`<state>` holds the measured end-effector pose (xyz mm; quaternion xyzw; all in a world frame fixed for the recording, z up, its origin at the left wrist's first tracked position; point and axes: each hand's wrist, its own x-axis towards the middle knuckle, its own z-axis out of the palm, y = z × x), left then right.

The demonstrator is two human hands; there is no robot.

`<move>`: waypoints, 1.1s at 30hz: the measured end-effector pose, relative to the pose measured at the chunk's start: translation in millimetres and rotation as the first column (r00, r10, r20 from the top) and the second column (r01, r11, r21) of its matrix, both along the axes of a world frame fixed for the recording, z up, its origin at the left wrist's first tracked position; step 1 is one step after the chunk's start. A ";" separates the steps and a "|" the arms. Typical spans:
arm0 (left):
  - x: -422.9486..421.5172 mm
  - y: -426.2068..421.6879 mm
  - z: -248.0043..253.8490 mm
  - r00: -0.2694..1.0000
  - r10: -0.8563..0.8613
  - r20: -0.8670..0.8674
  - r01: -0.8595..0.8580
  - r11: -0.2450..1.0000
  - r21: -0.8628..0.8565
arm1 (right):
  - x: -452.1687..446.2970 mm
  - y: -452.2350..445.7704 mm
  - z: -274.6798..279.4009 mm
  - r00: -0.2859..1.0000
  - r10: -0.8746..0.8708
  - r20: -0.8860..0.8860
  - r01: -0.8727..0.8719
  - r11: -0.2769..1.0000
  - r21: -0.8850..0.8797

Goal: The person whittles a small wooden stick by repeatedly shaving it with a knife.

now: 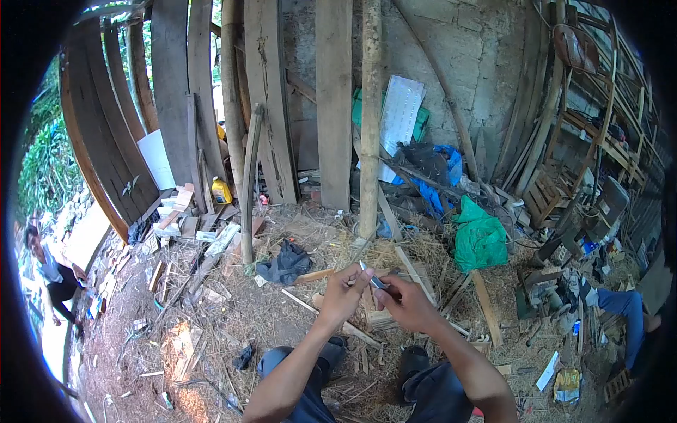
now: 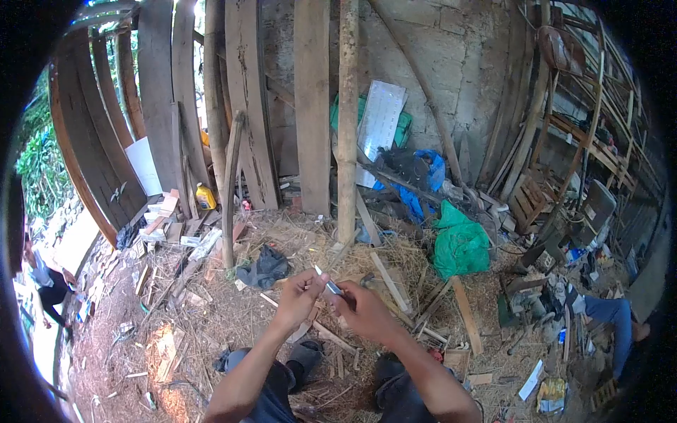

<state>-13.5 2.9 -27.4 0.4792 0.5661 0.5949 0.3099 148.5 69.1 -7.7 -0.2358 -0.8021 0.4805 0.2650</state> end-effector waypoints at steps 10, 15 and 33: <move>-1.4 -8.5 18.9 1.000 0.001 0.007 0.000 0.995 -0.097 | 21.0 23.6 4.9 0.984 -0.174 0.048 0.177 0.982 -0.060; 11.3 -10.3 22.9 0.955 0.020 -0.295 -0.026 0.999 -0.019 | 14.1 23.0 10.6 0.948 -0.317 0.042 0.301 0.929 0.214; 14.6 -3.6 10.5 0.916 0.091 -0.391 -0.068 0.995 0.072 | 0.2 11.5 -8.2 0.964 -0.258 0.064 0.232 0.935 0.267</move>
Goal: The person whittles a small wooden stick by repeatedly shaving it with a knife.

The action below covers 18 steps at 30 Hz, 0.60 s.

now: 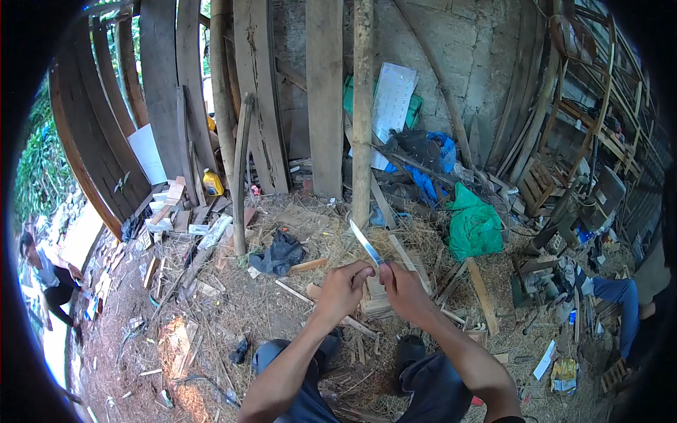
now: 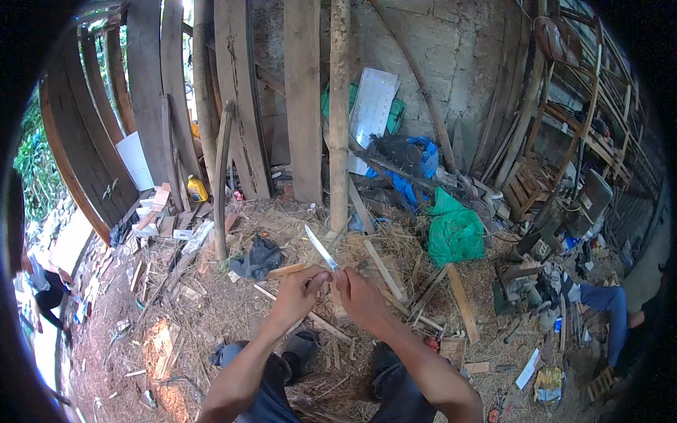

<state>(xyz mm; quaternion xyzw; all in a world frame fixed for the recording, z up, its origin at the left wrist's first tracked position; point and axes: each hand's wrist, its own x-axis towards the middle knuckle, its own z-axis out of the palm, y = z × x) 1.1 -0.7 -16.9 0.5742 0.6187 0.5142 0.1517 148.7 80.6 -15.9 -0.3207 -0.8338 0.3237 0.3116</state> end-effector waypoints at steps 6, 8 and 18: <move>0.9 1.0 -1.8 0.998 0.044 -0.052 -0.041 0.998 0.050 | -4.4 -7.5 -0.9 0.999 -0.040 0.013 0.039 0.998 0.056; -0.3 3.3 -0.9 0.999 0.024 -0.040 -0.021 0.997 0.078 | -4.0 -7.6 -0.5 0.982 0.022 0.188 -0.035 0.997 0.065; -6.4 -5.5 5.5 1.000 -0.004 -0.029 0.004 1.000 -0.006 | 1.2 5.9 3.9 0.987 -0.160 -0.006 0.160 0.987 0.022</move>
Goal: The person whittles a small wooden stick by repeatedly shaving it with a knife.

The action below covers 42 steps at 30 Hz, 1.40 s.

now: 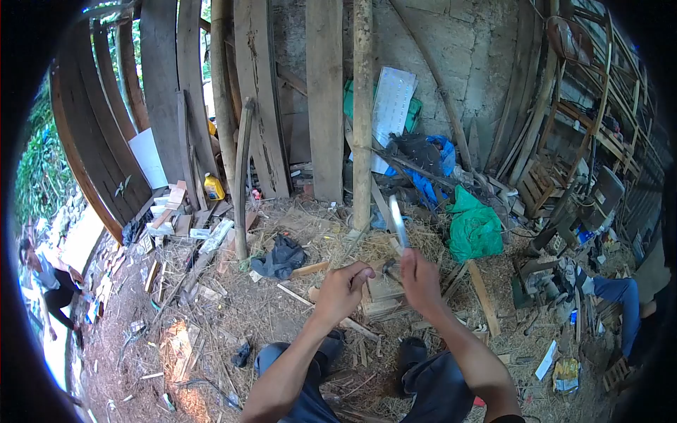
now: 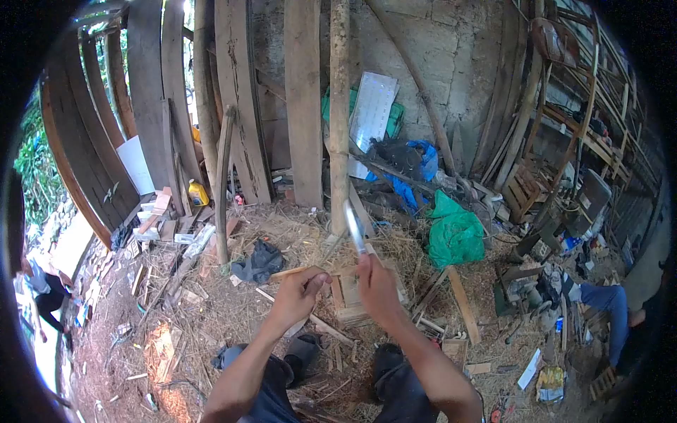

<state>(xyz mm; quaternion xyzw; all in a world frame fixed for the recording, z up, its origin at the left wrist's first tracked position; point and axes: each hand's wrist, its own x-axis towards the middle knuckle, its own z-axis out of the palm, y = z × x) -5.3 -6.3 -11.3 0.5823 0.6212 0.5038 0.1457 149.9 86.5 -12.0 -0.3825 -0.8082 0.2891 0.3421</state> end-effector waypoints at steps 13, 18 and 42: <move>-1.7 -2.4 2.6 0.997 0.045 -0.062 -0.056 0.981 -0.186 | -3.8 -4.0 -1.4 1.000 0.013 -0.026 -0.014 0.998 -0.057; 2.8 2.7 -4.2 0.988 0.097 -0.119 -0.102 0.994 -0.041 | -7.6 -13.4 -4.3 0.994 0.105 0.025 -0.103 0.993 -0.063; -2.5 -0.8 7.4 0.999 -0.009 -0.035 0.003 0.986 -0.164 | -4.5 -7.5 0.9 0.998 0.069 -0.015 -0.069 0.998 0.000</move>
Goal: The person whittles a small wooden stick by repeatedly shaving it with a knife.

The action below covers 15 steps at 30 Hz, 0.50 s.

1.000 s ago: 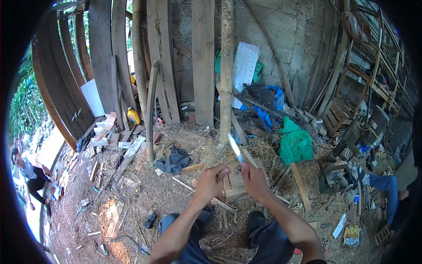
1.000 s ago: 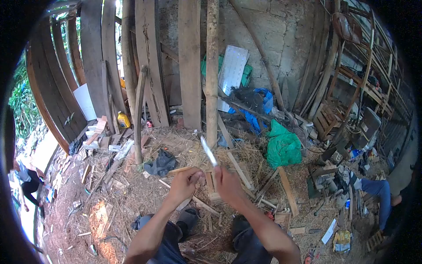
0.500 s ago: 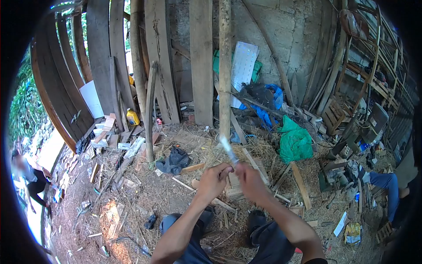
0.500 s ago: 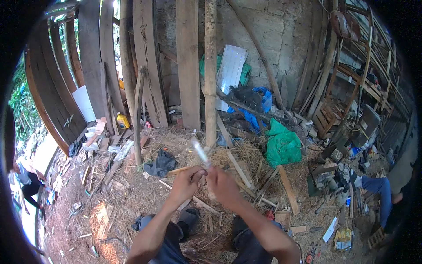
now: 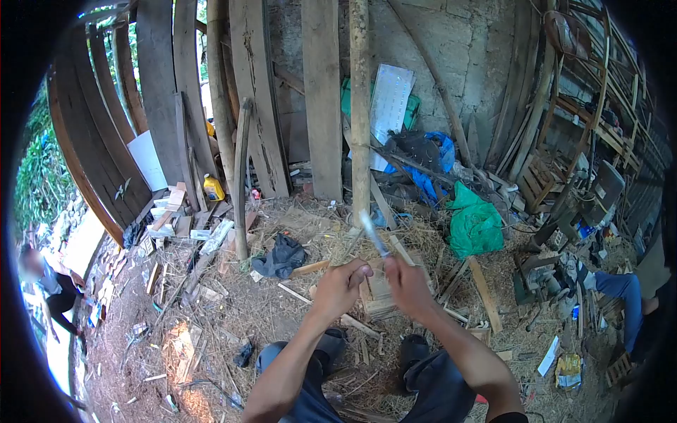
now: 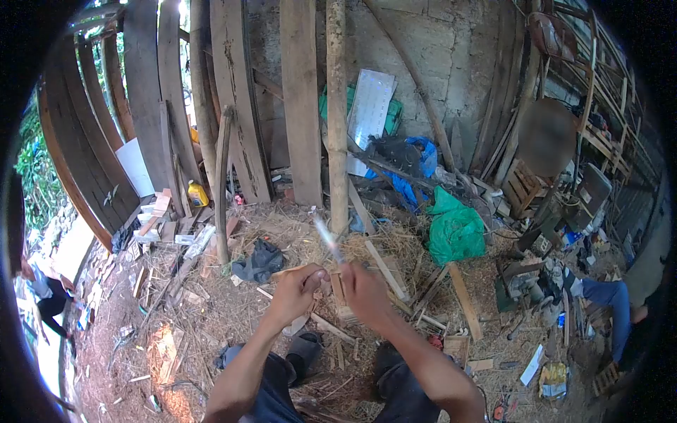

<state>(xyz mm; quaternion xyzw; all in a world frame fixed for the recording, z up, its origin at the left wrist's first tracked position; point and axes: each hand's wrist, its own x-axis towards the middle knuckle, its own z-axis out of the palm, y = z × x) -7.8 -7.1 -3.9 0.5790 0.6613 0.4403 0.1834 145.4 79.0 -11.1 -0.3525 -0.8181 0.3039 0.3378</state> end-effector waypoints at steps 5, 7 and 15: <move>2.8 0.5 0.1 1.000 -0.023 0.003 0.022 0.997 0.070 | -3.3 -4.9 -7.8 0.993 0.115 0.021 -0.116 0.990 0.074; 2.3 0.5 0.4 1.000 -0.003 -0.017 0.003 1.000 -0.015 | -5.4 -9.2 -0.9 0.990 0.097 0.102 -0.097 0.995 0.000; -3.6 -0.8 1.0 0.999 0.012 -0.052 -0.010 1.000 0.027 | 3.0 2.5 2.3 1.000 -0.020 -0.013 0.020 0.999 0.044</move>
